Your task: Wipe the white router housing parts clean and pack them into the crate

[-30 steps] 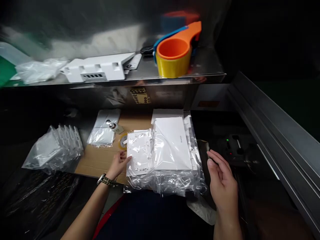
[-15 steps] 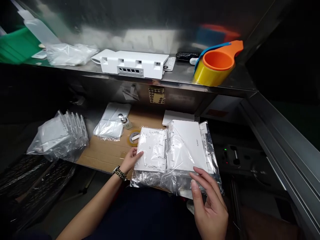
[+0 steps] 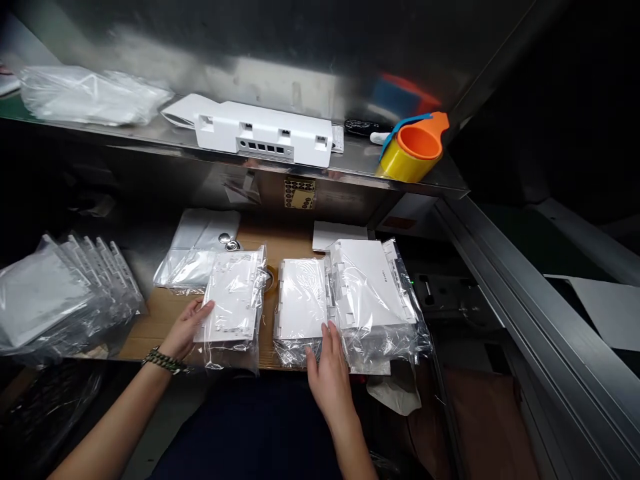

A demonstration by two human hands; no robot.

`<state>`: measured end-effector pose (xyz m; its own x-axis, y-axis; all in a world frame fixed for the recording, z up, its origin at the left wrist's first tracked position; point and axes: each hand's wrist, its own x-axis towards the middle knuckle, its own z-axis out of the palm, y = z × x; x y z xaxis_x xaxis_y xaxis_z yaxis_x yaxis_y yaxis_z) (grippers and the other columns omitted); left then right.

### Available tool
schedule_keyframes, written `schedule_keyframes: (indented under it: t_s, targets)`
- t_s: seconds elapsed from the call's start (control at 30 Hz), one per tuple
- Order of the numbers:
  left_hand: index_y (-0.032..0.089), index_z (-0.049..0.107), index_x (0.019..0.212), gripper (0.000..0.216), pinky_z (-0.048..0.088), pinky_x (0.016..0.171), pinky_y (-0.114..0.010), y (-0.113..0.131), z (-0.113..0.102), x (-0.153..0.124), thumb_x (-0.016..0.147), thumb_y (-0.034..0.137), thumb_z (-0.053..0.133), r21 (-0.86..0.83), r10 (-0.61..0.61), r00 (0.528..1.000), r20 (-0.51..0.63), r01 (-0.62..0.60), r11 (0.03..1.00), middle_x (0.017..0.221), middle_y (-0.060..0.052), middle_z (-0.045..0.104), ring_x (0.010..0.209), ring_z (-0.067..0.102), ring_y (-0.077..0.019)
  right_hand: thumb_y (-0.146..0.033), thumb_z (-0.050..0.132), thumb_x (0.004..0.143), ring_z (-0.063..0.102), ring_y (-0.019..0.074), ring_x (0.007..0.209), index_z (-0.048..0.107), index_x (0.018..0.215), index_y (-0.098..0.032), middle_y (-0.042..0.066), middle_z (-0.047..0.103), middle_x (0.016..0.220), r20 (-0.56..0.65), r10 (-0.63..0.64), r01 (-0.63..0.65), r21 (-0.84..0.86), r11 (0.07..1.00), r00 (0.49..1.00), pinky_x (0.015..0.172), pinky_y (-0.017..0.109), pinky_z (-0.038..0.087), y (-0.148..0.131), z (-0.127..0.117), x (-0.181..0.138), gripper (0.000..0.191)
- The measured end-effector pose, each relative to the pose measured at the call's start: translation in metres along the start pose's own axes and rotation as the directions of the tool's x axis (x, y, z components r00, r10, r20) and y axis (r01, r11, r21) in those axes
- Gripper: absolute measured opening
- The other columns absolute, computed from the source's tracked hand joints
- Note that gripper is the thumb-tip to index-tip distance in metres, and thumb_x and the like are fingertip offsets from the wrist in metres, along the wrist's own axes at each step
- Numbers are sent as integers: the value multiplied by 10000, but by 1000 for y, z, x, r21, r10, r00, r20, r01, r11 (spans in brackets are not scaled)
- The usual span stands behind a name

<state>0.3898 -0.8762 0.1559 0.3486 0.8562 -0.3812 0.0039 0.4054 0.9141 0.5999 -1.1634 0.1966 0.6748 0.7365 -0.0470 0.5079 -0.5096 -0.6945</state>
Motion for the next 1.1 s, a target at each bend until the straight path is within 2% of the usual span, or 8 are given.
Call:
schedule_keyframes:
  t_s: [0.17,0.3,0.4,0.5,0.6,0.73,0.93,1.1]
  targets:
    - [214,588,1104,703,540,624,-276,0,-53,2,580,546,920,88,-76,996,39,73,993,803,9,728,655,673,-174,-288,390,990,235,361,1554,278,1566,-4,256,298,1640,-125,76,-92,-128,987,989,1259,563,253,-9,40,71,652]
    - [204,599,1091,687,534,611,-276,-11,-90,2,587,545,918,135,-140,988,57,131,982,824,-10,741,648,680,-179,-218,526,945,343,432,1485,308,1549,18,334,370,1561,-157,223,-253,-212,944,962,1204,604,302,-19,53,111,684]
    - [205,598,1093,682,531,615,-266,-20,-113,4,597,549,917,133,-160,985,61,151,980,842,-11,747,649,674,-169,-308,624,957,427,378,1429,379,1535,-112,233,436,1538,-176,292,-330,-253,909,940,1168,605,354,-26,61,116,657]
    - [205,593,1107,691,531,634,-251,-25,-125,4,608,561,913,110,-167,983,71,158,981,857,-12,752,684,673,-162,-413,616,981,518,316,1345,488,1451,-180,147,517,1473,-172,349,-384,-257,887,921,1113,567,436,-30,68,109,540]
    - [207,587,1130,711,534,657,-238,-27,-123,5,614,574,911,80,-173,980,103,165,983,892,-12,758,716,673,-153,-480,578,997,625,264,1185,555,1368,-180,122,605,1352,-158,428,-455,-232,860,890,1000,503,535,-30,72,100,478]
    - [220,565,1167,738,538,644,-247,-29,-102,6,621,574,913,63,-193,961,197,184,981,850,-10,763,705,686,-171,-471,580,1001,674,217,1031,585,1314,-175,96,657,1229,-168,500,-526,-196,827,849,901,443,582,-31,74,93,431]
    - [216,552,1209,720,574,659,-271,-36,-71,8,672,545,900,40,-216,923,319,215,976,899,-46,779,738,726,-204,-428,588,1004,670,208,1035,604,1279,-179,88,658,1226,-201,477,-509,-155,847,856,908,431,579,-35,79,92,371]
    - [206,607,1201,634,619,783,-292,-26,-69,7,678,376,922,-1,-247,912,329,262,965,1093,-82,772,923,753,-238,-454,567,1013,684,180,907,606,1263,-166,63,689,1087,-185,462,-485,-110,868,868,845,399,585,-36,70,89,384]
